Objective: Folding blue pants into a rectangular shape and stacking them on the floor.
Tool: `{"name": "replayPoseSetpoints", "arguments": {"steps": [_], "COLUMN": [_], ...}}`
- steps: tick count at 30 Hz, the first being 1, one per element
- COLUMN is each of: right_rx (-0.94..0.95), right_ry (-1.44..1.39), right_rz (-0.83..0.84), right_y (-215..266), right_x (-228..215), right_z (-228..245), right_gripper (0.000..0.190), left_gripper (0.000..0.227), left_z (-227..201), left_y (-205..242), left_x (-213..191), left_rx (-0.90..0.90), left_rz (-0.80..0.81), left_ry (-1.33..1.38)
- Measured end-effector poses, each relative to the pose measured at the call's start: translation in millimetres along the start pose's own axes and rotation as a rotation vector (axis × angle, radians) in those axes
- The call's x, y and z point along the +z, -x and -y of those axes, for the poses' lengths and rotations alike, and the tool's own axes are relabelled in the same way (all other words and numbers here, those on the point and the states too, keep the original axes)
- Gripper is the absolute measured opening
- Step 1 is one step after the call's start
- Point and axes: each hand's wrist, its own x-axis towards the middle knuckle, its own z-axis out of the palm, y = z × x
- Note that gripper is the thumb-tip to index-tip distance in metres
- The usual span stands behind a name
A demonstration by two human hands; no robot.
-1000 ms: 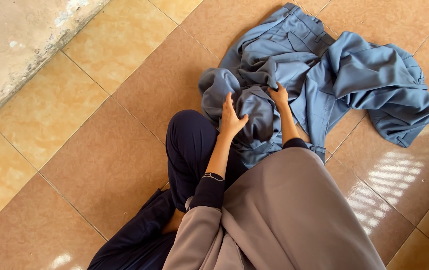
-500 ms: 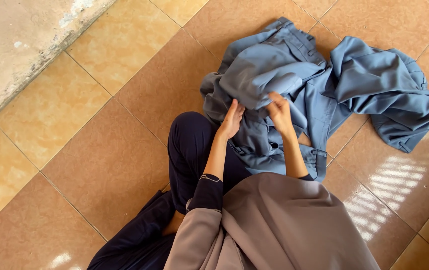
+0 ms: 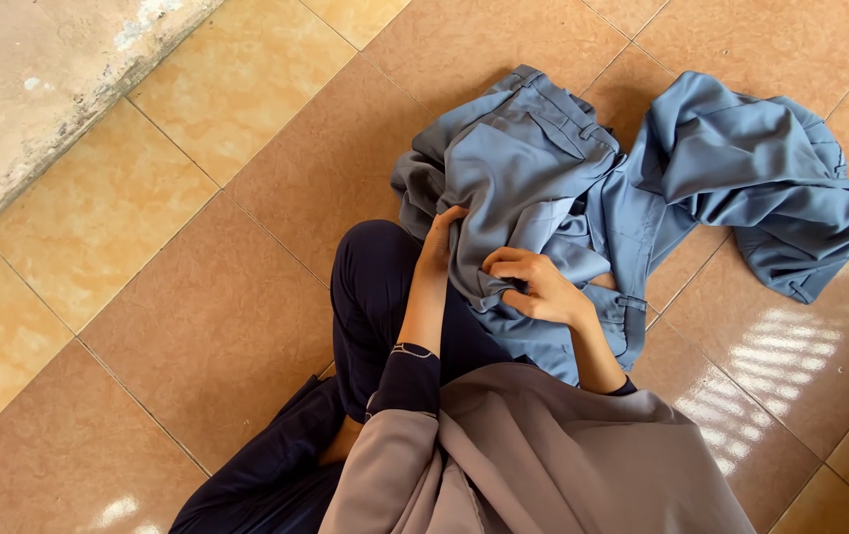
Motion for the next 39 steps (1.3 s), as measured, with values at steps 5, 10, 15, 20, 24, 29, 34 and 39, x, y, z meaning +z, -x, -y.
{"name": "replayPoseSetpoints", "arguments": {"steps": [5,10,15,20,24,29,34,39], "right_rx": [0.092,0.398,0.769,0.634,0.49,0.459,0.346,0.111], "right_ry": [-0.283,0.209,0.269,0.328,0.075,-0.394,-0.14,-0.266], "right_rz": [-0.043,-0.363,0.065,0.001,-0.301,-0.534,-0.244,-0.166], "right_y": [-9,-39,-45,25,17,18,27,-2], "right_x": [-25,-54,-42,-26,-20,-41,-29,-12], "right_z": [-32,-47,-161,-380,-381,-287,-296,-289], "right_gripper": [0.057,0.118,0.139,0.068,0.034,0.018,0.023,0.063], "left_gripper": [0.093,0.052,0.048,0.077,0.1,0.158,0.157,0.128], "left_z": [40,48,6,2,-12,-26,-16,-19], "left_y": [-114,-91,31,46,44,89,90,77], "left_x": [-104,-119,-32,1,29,70,58,36], "left_rx": [0.051,-0.034,-0.314,0.162,0.858,0.689,0.609,0.525], "left_rz": [0.057,0.221,0.215,0.089,-0.254,-0.15,-0.015,0.048], "left_ry": [-0.077,-0.298,-0.191,-0.383,-1.037,-1.015,-0.912,-0.731]}}
